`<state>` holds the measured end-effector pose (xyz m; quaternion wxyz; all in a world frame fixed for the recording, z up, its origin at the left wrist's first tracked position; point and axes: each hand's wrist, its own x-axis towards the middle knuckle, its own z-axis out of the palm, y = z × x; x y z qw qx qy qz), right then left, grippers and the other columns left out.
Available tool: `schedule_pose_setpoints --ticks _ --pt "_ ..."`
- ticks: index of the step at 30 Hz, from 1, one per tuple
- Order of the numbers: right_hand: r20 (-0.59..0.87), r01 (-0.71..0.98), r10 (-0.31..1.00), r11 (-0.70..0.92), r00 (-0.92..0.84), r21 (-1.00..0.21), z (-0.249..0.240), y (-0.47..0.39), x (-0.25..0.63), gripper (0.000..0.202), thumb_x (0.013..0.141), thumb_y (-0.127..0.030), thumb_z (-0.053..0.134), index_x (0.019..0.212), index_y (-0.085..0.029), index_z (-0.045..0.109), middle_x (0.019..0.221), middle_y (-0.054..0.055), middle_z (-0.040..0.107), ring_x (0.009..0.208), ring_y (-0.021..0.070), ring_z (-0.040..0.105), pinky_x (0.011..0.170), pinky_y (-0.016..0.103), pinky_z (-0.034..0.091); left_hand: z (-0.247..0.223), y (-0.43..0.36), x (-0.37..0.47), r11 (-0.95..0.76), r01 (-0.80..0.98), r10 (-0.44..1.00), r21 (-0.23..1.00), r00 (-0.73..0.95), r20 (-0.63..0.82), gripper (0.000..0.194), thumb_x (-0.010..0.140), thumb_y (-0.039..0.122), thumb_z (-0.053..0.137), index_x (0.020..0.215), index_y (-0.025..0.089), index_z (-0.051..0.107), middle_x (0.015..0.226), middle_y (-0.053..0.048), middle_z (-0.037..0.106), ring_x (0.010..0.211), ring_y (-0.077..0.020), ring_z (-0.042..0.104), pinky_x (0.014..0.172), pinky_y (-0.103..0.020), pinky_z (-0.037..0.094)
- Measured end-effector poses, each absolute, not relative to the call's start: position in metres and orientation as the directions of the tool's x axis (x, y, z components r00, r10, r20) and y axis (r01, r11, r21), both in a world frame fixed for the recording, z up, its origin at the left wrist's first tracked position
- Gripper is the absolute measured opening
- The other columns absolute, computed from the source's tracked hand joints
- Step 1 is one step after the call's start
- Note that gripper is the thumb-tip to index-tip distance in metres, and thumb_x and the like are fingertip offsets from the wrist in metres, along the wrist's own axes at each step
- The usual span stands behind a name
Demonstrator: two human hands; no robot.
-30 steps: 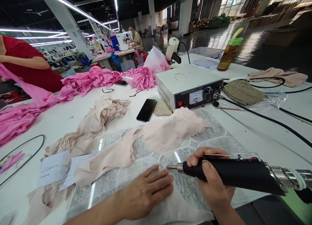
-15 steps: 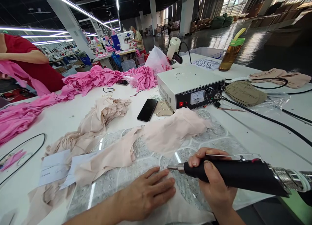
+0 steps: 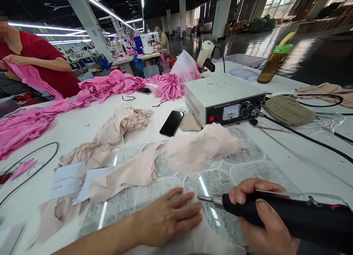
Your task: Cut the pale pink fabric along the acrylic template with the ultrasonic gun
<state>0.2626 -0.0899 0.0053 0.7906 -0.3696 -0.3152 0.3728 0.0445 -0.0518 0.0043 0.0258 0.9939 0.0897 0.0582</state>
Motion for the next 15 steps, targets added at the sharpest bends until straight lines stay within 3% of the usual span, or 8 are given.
schedule_pose_setpoints --ticks 15 --pt "0.313 -0.278 0.846 0.455 0.433 -0.846 0.001 -0.0928 0.2613 0.01 0.084 -0.019 0.061 0.084 -0.024 0.052 0.075 -0.001 0.057 0.055 0.012 0.055 0.053 0.031 0.054 0.0039 -0.0519 0.0446 -0.985 0.164 0.169 0.054 0.979 0.117 0.033 0.103 0.017 0.033 0.127 0.014 0.055 0.135 -0.008 0.057 0.133 -0.0272 0.042 0.111 -0.044 0.032"
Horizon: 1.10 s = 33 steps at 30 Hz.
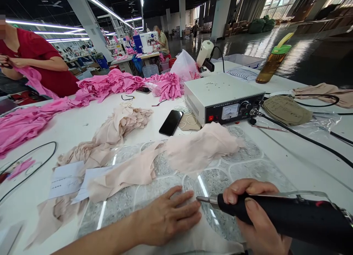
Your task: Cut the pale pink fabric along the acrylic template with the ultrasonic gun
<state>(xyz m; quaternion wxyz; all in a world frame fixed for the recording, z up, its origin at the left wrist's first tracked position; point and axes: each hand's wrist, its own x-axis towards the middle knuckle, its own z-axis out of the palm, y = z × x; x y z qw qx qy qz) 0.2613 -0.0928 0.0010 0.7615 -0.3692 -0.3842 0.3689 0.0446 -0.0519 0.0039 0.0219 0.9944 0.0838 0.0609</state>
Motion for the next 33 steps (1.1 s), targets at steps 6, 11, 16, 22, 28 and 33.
schedule_pose_setpoints --ticks 6,11,16,22,28,33 --pt "0.273 -0.314 0.836 0.451 0.476 -0.835 0.0 -0.095 0.268 0.007 0.083 -0.023 0.06 0.088 -0.024 0.056 0.076 0.0 0.055 0.055 0.0125 0.054 0.052 0.032 0.053 0.001 -0.052 0.043 -0.985 0.167 0.17 0.038 0.978 0.123 0.033 0.104 0.017 0.031 0.127 0.014 0.055 0.135 -0.006 0.057 0.135 -0.025 0.041 0.116 -0.045 0.026" --pt "0.214 -0.376 0.883 0.382 0.417 -0.845 -0.001 -0.106 0.283 0.005 0.082 -0.024 0.062 0.083 -0.023 0.057 0.074 0.0 0.052 0.055 0.0125 0.053 0.051 0.032 0.053 -0.004 -0.052 0.042 -0.987 0.157 0.159 0.025 0.975 0.157 0.033 0.104 0.014 0.034 0.129 0.011 0.055 0.138 -0.008 0.055 0.138 -0.0256 0.038 0.117 -0.047 0.024" --pt "0.167 -0.413 0.861 0.391 0.481 -0.823 0.006 -0.109 0.28 0.009 0.08 -0.026 0.065 0.079 -0.022 0.057 0.07 -0.001 0.053 0.051 0.01 0.052 0.048 0.026 0.051 -0.007 -0.053 0.042 -0.991 0.127 0.135 0.049 0.966 0.219 0.031 0.101 0.009 0.037 0.123 0.006 0.059 0.131 -0.011 0.06 0.134 -0.0246 0.043 0.118 -0.046 0.023" --pt "0.167 -0.43 0.87 0.387 0.464 -0.816 0.002 -0.11 0.279 0.01 0.08 -0.028 0.065 0.081 -0.022 0.057 0.072 -0.001 0.054 0.053 0.0105 0.054 0.049 0.028 0.051 -0.004 -0.057 0.045 -0.992 0.112 0.125 0.066 0.962 0.244 0.026 0.101 0.009 0.041 0.116 0.006 0.062 0.121 -0.013 0.065 0.125 -0.0226 0.052 0.115 -0.044 0.032" --pt "0.166 -0.445 0.883 0.375 0.44 -0.813 -0.006 -0.112 0.277 0.005 0.085 -0.027 0.06 0.087 -0.024 0.057 0.077 0.0 0.054 0.056 0.0117 0.055 0.053 0.031 0.053 -0.004 -0.057 0.045 -0.992 0.109 0.123 0.07 0.961 0.248 0.031 0.101 0.009 0.036 0.118 0.005 0.061 0.124 -0.014 0.064 0.125 -0.0231 0.052 0.115 -0.043 0.033" --pt "0.174 -0.434 0.877 0.384 0.449 -0.815 0.001 -0.11 0.275 0.008 0.084 -0.029 0.063 0.084 -0.023 0.058 0.074 0.0 0.054 0.053 0.0114 0.055 0.05 0.03 0.053 -0.006 -0.058 0.043 -0.991 0.123 0.132 0.052 0.959 0.252 0.028 0.1 0.009 0.039 0.118 0.005 0.061 0.123 -0.015 0.064 0.126 -0.0224 0.052 0.114 -0.043 0.034"
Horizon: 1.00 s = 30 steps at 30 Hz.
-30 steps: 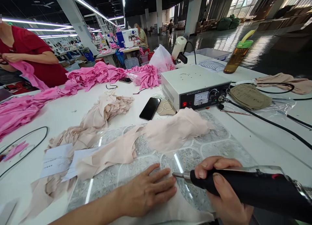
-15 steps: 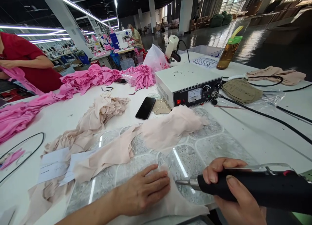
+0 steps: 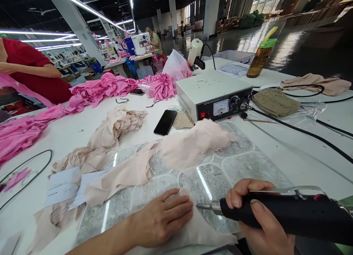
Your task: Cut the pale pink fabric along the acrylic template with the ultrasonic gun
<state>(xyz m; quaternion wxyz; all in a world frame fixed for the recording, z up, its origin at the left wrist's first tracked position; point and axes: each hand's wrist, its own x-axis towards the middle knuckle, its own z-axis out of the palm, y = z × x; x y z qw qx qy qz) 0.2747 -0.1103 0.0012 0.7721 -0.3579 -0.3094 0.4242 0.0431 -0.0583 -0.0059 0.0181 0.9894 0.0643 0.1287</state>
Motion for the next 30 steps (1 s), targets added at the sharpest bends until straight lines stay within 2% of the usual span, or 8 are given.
schedule_pose_setpoints --ticks 8,14,18,30 --pt "0.187 -0.436 0.886 0.381 0.424 -0.816 -0.001 -0.111 0.276 0.007 0.084 -0.028 0.063 0.084 -0.024 0.057 0.074 -0.001 0.054 0.053 0.0112 0.054 0.05 0.029 0.052 -0.009 -0.059 0.043 -0.988 0.126 0.145 0.087 0.952 0.269 0.032 0.101 0.008 0.034 0.118 0.004 0.061 0.124 -0.015 0.064 0.126 -0.0233 0.052 0.113 -0.042 0.035" --pt "0.144 -0.463 0.903 0.339 0.405 -0.819 -0.009 -0.113 0.28 0.006 0.084 -0.027 0.061 0.086 -0.024 0.057 0.077 0.0 0.052 0.056 0.0117 0.053 0.052 0.031 0.052 -0.008 -0.059 0.043 -0.988 0.133 0.148 0.076 0.956 0.252 0.029 0.099 0.009 0.04 0.12 0.004 0.059 0.125 -0.016 0.063 0.127 -0.0232 0.051 0.113 -0.043 0.037" --pt "0.127 -0.464 0.881 0.358 0.456 -0.81 -0.002 -0.111 0.279 0.006 0.08 -0.025 0.063 0.082 -0.023 0.057 0.072 -0.001 0.052 0.053 0.011 0.052 0.049 0.028 0.05 -0.008 -0.059 0.043 -0.988 0.136 0.149 0.068 0.957 0.249 0.027 0.099 0.009 0.041 0.118 0.005 0.059 0.125 -0.016 0.063 0.127 -0.0224 0.051 0.113 -0.042 0.037" --pt "0.101 -0.477 0.902 0.313 0.419 -0.821 -0.008 -0.114 0.283 0.004 0.083 -0.026 0.059 0.084 -0.024 0.056 0.073 -0.001 0.05 0.053 0.0118 0.05 0.049 0.03 0.049 -0.008 -0.059 0.043 -0.987 0.135 0.153 0.085 0.954 0.259 0.033 0.101 0.009 0.032 0.119 0.004 0.06 0.127 -0.015 0.063 0.126 -0.023 0.051 0.111 -0.042 0.038"
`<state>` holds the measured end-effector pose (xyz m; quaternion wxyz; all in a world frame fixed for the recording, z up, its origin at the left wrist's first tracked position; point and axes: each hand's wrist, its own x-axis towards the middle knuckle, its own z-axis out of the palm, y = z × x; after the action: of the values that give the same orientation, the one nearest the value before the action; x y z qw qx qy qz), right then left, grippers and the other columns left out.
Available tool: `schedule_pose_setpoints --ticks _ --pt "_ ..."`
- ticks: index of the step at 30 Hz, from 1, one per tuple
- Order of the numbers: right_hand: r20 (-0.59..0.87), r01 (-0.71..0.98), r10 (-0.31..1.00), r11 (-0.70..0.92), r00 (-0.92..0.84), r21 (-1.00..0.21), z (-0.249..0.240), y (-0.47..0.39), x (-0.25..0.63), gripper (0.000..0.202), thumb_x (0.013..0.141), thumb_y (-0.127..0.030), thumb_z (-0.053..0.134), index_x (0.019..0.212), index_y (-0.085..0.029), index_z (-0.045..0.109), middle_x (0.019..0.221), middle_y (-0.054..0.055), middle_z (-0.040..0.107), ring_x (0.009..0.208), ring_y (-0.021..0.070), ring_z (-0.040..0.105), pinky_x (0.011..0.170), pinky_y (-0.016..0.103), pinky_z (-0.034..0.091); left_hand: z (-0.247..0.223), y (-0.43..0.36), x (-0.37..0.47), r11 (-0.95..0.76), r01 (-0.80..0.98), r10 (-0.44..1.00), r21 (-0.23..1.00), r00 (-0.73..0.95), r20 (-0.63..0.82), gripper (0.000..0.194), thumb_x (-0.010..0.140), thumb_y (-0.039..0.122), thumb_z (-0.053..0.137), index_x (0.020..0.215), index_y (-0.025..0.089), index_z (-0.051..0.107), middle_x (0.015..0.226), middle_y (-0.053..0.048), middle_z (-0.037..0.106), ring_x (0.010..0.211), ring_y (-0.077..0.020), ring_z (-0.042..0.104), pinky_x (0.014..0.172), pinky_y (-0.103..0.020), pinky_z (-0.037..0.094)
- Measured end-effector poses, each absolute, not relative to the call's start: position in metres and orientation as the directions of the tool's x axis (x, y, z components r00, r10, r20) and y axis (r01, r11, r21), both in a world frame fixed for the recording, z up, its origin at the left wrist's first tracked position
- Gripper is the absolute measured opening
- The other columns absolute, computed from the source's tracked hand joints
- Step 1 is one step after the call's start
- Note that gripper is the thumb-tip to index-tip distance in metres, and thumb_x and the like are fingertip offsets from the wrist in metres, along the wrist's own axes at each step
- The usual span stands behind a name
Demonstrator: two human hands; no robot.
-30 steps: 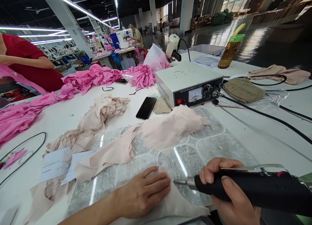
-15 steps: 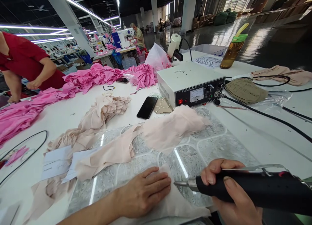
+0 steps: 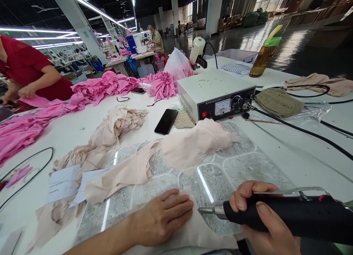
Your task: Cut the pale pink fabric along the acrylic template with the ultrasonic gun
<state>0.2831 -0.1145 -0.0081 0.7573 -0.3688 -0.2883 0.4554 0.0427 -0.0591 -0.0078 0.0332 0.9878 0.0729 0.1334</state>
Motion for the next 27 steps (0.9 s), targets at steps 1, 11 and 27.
schedule_pose_setpoints --ticks 1,11,27 --pt "0.099 -0.479 0.902 0.313 0.42 -0.82 -0.0071 -0.1143 0.2824 0.003 0.083 -0.026 0.059 0.084 -0.024 0.056 0.073 -0.001 0.05 0.053 0.0117 0.05 0.049 0.03 0.049 -0.0076 -0.059 0.0428 -0.987 0.137 0.153 0.081 0.955 0.254 0.034 0.102 0.009 0.032 0.119 0.004 0.06 0.127 -0.015 0.062 0.127 -0.0228 0.051 0.111 -0.042 0.038" --pt "0.1 -0.469 0.882 0.337 0.46 -0.816 -0.0016 -0.1116 0.2804 0.006 0.08 -0.027 0.062 0.079 -0.024 0.057 0.069 -0.002 0.05 0.05 0.0115 0.048 0.046 0.03 0.049 -0.0029 -0.0588 0.0429 -0.99 0.127 0.135 0.058 0.979 0.156 0.033 0.103 0.013 0.034 0.125 0.006 0.058 0.136 -0.012 0.056 0.131 -0.0242 0.047 0.115 -0.044 0.032" --pt "0.145 -0.458 0.888 0.358 0.437 -0.813 -0.004 -0.1117 0.2791 0.005 0.082 -0.029 0.061 0.083 -0.024 0.058 0.071 -0.001 0.052 0.051 0.0117 0.052 0.046 0.028 0.05 -0.0019 -0.0578 0.0443 -0.989 0.131 0.144 0.071 0.962 0.23 0.032 0.102 0.01 0.034 0.121 0.005 0.059 0.125 -0.012 0.064 0.13 -0.0223 0.048 0.118 -0.044 0.026"
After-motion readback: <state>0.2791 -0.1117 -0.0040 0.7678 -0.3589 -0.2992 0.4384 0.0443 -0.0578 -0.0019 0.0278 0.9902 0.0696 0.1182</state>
